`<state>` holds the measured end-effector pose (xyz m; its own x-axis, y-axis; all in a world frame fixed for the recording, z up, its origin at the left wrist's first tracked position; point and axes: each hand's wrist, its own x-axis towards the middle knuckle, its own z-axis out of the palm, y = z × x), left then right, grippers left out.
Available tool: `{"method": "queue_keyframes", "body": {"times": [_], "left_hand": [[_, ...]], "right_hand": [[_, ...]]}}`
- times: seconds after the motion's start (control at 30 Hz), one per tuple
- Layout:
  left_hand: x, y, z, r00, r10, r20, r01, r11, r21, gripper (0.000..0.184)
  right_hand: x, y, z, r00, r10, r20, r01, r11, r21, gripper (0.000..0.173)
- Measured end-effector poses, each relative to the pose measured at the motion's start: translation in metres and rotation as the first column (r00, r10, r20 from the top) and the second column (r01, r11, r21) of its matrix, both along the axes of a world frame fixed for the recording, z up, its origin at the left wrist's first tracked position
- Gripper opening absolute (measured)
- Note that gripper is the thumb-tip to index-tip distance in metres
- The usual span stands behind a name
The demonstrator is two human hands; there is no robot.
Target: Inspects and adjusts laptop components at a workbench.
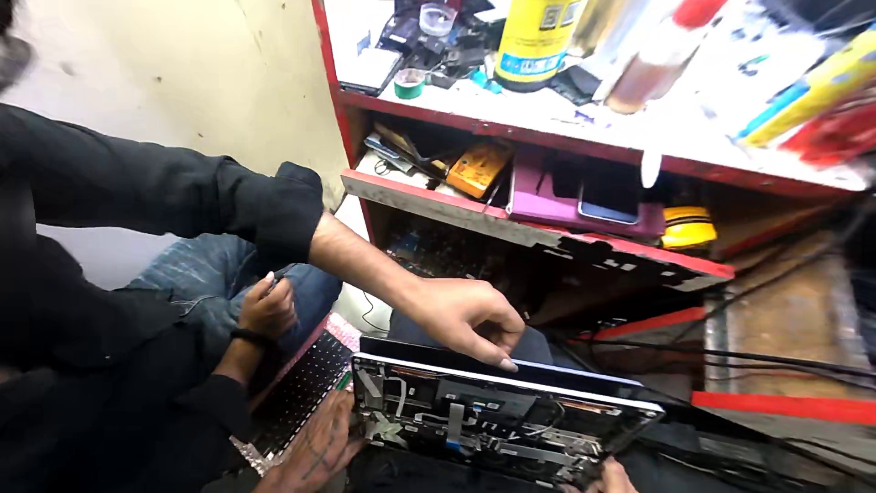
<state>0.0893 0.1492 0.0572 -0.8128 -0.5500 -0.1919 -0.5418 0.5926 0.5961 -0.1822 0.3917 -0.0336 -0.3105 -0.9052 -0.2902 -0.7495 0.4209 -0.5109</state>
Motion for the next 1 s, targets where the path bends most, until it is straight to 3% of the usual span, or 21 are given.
{"method": "queue_keyframes", "body": {"times": [0.2,0.7,1.0], "left_hand": [[-0.018,-0.003,0.009,0.999,-0.051,-0.012,0.051,0.998,-0.021,0.04],[-0.018,-0.001,0.006,0.994,-0.096,-0.051,0.095,0.995,-0.019,0.037],[-0.027,0.0,0.029,0.992,-0.111,-0.062,0.111,0.994,-0.002,0.028]], "right_hand": [[-0.004,0.011,-0.018,0.997,0.025,-0.076,-0.034,0.992,-0.121,0.057],[-0.002,0.014,-0.022,0.987,0.024,-0.159,-0.054,0.981,-0.184,0.046],[0.0,0.016,-0.02,0.983,0.02,-0.18,-0.052,0.984,-0.172,0.041]]}}
